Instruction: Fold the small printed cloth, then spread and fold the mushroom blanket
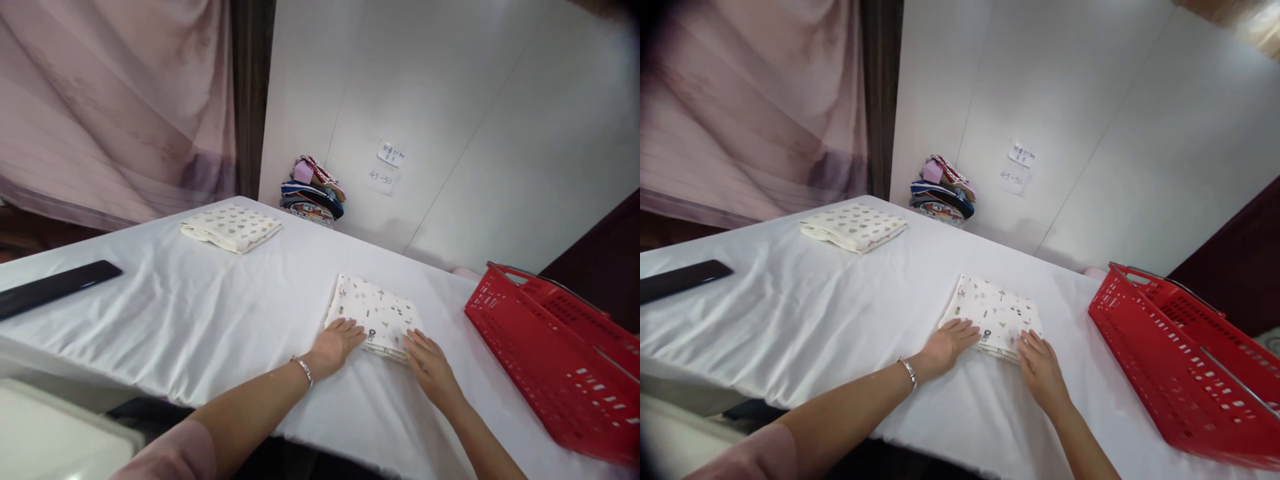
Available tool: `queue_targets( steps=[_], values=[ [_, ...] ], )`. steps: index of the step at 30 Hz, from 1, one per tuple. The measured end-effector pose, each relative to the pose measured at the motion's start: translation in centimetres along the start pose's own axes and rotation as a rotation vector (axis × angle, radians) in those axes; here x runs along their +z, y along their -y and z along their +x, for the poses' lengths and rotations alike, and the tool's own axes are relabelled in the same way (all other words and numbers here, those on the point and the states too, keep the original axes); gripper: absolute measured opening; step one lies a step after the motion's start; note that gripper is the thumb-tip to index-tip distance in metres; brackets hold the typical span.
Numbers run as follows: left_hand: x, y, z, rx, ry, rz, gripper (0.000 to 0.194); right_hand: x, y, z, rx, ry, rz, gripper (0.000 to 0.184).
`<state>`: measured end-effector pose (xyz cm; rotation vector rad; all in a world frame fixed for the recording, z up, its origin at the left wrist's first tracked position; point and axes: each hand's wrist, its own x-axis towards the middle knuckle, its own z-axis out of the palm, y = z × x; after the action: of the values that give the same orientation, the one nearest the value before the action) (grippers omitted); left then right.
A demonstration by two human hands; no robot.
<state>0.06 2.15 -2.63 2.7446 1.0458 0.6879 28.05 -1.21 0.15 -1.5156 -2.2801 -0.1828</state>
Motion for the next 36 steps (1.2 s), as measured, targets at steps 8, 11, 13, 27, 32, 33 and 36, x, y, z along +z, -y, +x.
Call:
queue_targets(
  steps=[8,11,13,27,32,33,36],
  values=[
    [-0.4,0.2,-0.5,0.001,-0.060,-0.025,0.050,3.6,5.2,3.3,-0.086,0.115,-0.021,0.042],
    [-1.8,0.5,-0.9,-0.040,-0.129,-0.091,0.036,4.6,4.8,2.8,-0.093,0.104,-0.033,0.043],
    [-2.9,0.9,-1.1,-0.123,-0.173,-0.151,0.026,4.7,4.6,2.5,-0.097,0.093,-0.029,0.043],
    [-4.2,3.8,1.5,-0.763,-0.261,-0.356,0.024,4.0,4.8,2.6,-0.017,0.116,0.061,0.042],
    [-2.3,3.7,2.3,-0.720,-0.279,-0.256,0.019,3.3,4.2,4.9,0.051,0.115,0.188,0.034],
    [-2.0,3.6,2.2,-0.708,-0.294,-0.239,0.019,3.5,4.0,5.8,0.048,0.087,0.213,0.033],
    [-1.5,3.6,1.8,-0.675,-0.288,-0.229,0.018,4.7,3.9,9.5,0.025,-0.024,0.213,0.032]
  ],
)
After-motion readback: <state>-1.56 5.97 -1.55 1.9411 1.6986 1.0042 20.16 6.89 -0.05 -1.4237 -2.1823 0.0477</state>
